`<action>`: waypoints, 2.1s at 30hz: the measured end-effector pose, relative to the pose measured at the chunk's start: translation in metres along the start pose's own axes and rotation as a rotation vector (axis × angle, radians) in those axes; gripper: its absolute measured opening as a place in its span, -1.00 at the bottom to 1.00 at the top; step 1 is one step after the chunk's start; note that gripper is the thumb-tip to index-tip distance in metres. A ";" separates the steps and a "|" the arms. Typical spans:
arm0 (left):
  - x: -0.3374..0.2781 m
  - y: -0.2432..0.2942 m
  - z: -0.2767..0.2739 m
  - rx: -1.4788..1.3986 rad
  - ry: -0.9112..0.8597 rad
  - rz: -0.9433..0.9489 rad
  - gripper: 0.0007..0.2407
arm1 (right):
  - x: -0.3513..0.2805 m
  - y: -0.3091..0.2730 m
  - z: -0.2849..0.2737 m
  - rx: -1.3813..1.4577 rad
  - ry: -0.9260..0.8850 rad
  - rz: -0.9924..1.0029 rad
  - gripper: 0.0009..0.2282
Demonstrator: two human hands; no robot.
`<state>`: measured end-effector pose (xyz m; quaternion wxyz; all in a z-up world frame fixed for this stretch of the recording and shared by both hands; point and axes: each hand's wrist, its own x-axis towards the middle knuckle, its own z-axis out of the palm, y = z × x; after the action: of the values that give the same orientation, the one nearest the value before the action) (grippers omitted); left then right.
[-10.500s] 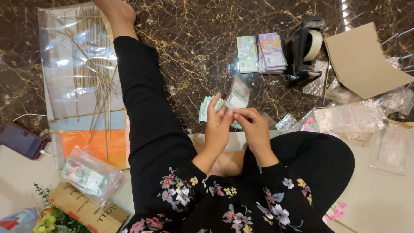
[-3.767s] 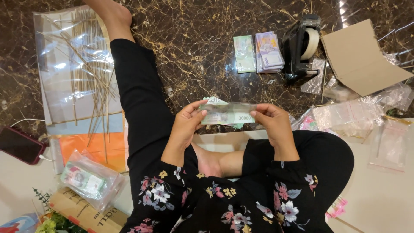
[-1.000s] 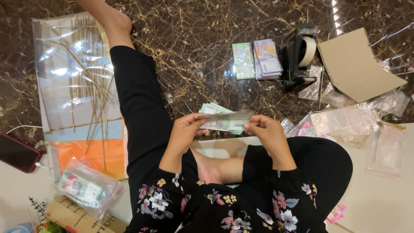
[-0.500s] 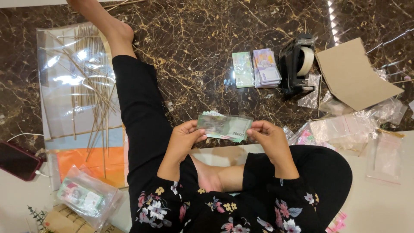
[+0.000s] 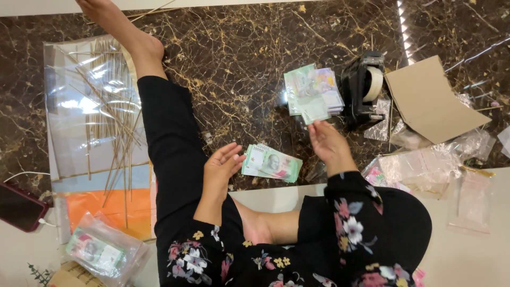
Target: The person places individual banknotes into small transparent plastic sleeves by hand, handling them one at a time and smoothing the bills inside the bags.
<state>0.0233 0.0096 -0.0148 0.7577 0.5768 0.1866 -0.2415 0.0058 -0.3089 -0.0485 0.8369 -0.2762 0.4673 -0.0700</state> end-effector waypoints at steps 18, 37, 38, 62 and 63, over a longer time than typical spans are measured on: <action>0.011 -0.014 0.011 0.046 0.010 -0.073 -0.68 | 0.137 0.066 0.002 -0.089 0.254 0.007 -0.76; 0.010 -0.025 0.006 0.061 -0.007 -0.032 -0.68 | 0.025 -0.012 -0.005 -0.950 -0.053 -0.115 -0.65; 0.011 -0.028 0.005 0.070 -0.015 -0.024 -0.68 | 0.012 -0.027 -0.008 -1.214 -0.066 -0.232 -0.72; 0.023 -0.058 -0.008 0.274 -0.019 0.030 -0.74 | -0.052 0.072 -0.017 -2.114 -0.199 -0.640 -0.57; 0.024 -0.059 -0.008 0.282 -0.016 0.035 -0.75 | -0.052 0.071 -0.017 -2.112 -0.194 -0.654 -0.59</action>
<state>0.0084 0.0003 -0.0769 0.6746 0.6788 0.1348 -0.2568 -0.0470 -0.2361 -0.0541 0.1549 -0.9650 0.1291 0.1679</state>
